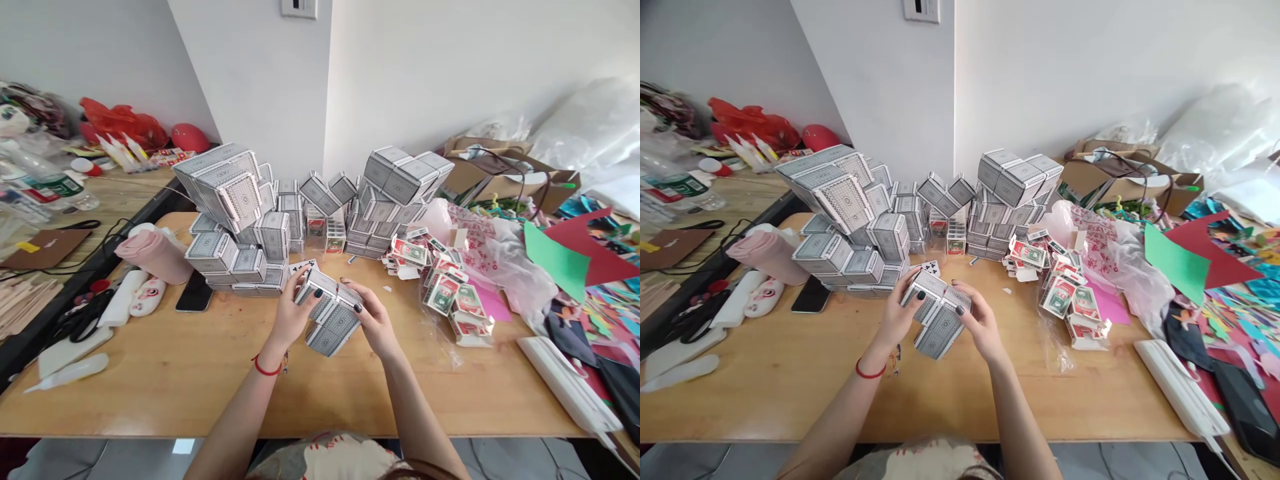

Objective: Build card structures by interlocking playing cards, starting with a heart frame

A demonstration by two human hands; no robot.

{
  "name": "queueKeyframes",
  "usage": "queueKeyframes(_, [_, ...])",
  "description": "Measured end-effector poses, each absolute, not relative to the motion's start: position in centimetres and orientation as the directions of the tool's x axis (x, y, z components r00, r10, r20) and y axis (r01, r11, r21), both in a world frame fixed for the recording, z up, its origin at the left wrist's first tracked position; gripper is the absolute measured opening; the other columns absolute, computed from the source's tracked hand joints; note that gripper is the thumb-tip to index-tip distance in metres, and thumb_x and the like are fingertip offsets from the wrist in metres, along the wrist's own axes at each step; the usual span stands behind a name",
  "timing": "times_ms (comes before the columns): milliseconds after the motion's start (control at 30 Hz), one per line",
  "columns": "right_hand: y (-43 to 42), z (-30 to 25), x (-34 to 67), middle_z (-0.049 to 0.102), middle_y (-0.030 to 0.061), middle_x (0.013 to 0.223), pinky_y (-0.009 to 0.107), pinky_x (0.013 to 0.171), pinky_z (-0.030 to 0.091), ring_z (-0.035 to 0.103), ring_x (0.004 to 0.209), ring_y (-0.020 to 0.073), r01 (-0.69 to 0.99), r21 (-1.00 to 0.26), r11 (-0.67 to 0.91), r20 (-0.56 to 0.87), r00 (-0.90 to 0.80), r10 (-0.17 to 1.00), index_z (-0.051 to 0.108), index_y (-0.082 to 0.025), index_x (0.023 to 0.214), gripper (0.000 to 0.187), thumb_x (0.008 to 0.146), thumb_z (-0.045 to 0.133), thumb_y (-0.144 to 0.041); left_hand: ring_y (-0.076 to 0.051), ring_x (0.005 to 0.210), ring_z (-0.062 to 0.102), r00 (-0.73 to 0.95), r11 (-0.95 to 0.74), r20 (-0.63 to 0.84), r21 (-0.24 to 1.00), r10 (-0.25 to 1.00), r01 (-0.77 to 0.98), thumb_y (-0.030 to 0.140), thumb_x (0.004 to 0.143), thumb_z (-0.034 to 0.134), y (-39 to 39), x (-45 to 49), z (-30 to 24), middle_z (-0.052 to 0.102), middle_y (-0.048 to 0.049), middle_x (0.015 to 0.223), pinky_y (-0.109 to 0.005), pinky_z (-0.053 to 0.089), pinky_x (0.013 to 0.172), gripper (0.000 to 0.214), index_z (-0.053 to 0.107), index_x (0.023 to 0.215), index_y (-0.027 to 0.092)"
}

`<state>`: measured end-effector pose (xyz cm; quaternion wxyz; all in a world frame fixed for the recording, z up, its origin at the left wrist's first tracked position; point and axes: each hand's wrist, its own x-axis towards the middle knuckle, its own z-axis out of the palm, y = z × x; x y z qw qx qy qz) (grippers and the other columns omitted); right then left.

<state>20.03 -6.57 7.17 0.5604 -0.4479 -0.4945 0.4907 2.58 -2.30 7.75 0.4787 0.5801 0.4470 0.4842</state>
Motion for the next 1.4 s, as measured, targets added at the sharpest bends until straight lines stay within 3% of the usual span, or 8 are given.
queueKeyframes(100, [-6.9, 7.0, 19.6, 0.044, 0.0084, 0.132, 0.042, 0.096, 0.034, 0.037, 0.123, 0.0267, -0.041, -0.968, 0.248, 0.244, 0.077, 0.967, 0.061, -0.025, 0.101, 0.035, 0.076, 0.055, -0.049, -0.021, 0.118, 0.042, 0.065, -0.134, 0.130, 0.990, 0.989, 0.050, 0.041, 0.081, 0.051, -2.9, 2.8, 7.3, 0.046, -0.0074, 0.127, -0.034, 0.034, 0.097, 0.045, 0.044, 0.122, 0.024])
queueKeyframes(400, [-7.1, 7.1, 19.2, 0.057, 0.0086, 0.114, 0.045, 0.094, 0.037, 0.049, 0.111, 0.0249, -0.008, -0.958, 0.288, 0.286, 0.080, 0.955, 0.066, -0.025, 0.090, 0.022, 0.084, 0.049, -0.036, -0.022, 0.122, 0.036, 0.045, -0.134, 0.131, 0.989, 0.990, 0.062, 0.041, 0.083, 0.046, -3.3, 2.8, 6.8, 0.044, -0.0061, 0.128, -0.037, 0.025, 0.103, 0.041, 0.043, 0.120, 0.025])
queueKeyframes(567, [-7.0, 6.7, 19.4, 0.061, 0.0089, 0.107, 0.044, 0.092, 0.039, 0.053, 0.106, 0.0245, -0.006, -0.969, 0.246, 0.244, 0.115, 0.963, 0.065, -0.023, 0.088, 0.024, 0.084, 0.047, -0.039, -0.019, 0.103, 0.049, 0.171, -0.047, 0.040, 0.998, 0.984, 0.035, 0.039, 0.079, 0.054, -3.3, 2.2, 7.1, 0.051, -0.0053, 0.108, -0.032, 0.039, 0.089, 0.038, 0.044, 0.112, 0.022])
queueKeyframes(733, [-6.9, 6.7, 19.5, 0.056, 0.0085, 0.116, 0.043, 0.094, 0.037, 0.049, 0.112, 0.0250, 0.047, -0.967, 0.249, 0.250, 0.014, 0.968, 0.064, -0.025, 0.099, 0.026, 0.080, 0.053, -0.040, -0.016, 0.085, 0.053, 0.345, -0.080, 0.076, 0.997, 0.936, -0.002, 0.033, 0.074, 0.062, -3.2, 1.0, 8.2, 0.054, -0.0032, 0.094, -0.029, 0.044, 0.076, 0.042, 0.044, 0.110, 0.022])
queueKeyframes(833, [-7.0, 7.0, 19.3, 0.055, 0.0081, 0.118, 0.042, 0.094, 0.039, 0.050, 0.110, 0.0254, 0.105, -0.958, 0.266, 0.256, -0.097, 0.962, 0.065, -0.027, 0.100, 0.026, 0.075, 0.062, -0.036, -0.020, 0.090, 0.054, 0.460, -0.139, 0.093, 0.988, 0.883, 0.066, 0.033, 0.071, 0.065, -3.3, 0.6, 8.8, 0.056, -0.0067, 0.100, -0.031, 0.045, 0.078, 0.043, 0.050, 0.109, 0.021])
queueKeyframes(933, [-7.1, 7.1, 19.2, 0.058, 0.0075, 0.115, 0.043, 0.092, 0.041, 0.053, 0.107, 0.0248, 0.103, -0.959, 0.265, 0.252, -0.125, 0.960, 0.067, -0.028, 0.099, 0.023, 0.076, 0.061, -0.031, -0.024, 0.099, 0.052, 0.469, -0.206, 0.131, 0.972, 0.874, 0.114, 0.034, 0.069, 0.066, -3.4, 0.6, 9.0, 0.058, -0.0089, 0.103, -0.035, 0.043, 0.085, 0.033, 0.057, 0.098, 0.019])
queueKeyframes(1133, [-7.1, 7.2, 19.4, 0.064, 0.0065, 0.107, 0.045, 0.086, 0.043, 0.057, 0.099, 0.0255, 0.113, -0.950, 0.292, 0.281, -0.105, 0.954, 0.070, -0.029, 0.090, 0.017, 0.074, 0.064, -0.029, -0.025, 0.105, 0.052, 0.444, -0.243, 0.204, 0.969, 0.872, 0.032, 0.031, 0.069, 0.067, -3.4, 0.9, 8.4, 0.058, -0.0115, 0.107, -0.038, 0.039, 0.090, 0.021, 0.059, 0.082, 0.017])
queueKeyframes(1400, [-7.1, 7.9, 19.4, 0.069, 0.0068, 0.094, 0.042, 0.083, 0.044, 0.060, 0.092, 0.0241, 0.184, -0.915, 0.360, 0.350, -0.083, 0.933, 0.070, -0.026, 0.081, 0.010, 0.075, 0.063, -0.028, -0.025, 0.105, 0.052, 0.445, -0.289, 0.271, 0.957, 0.854, -0.029, 0.029, 0.071, 0.066, -3.2, 1.0, 7.9, 0.058, -0.0125, 0.107, -0.040, 0.039, 0.089, 0.018, 0.057, 0.079, 0.015])
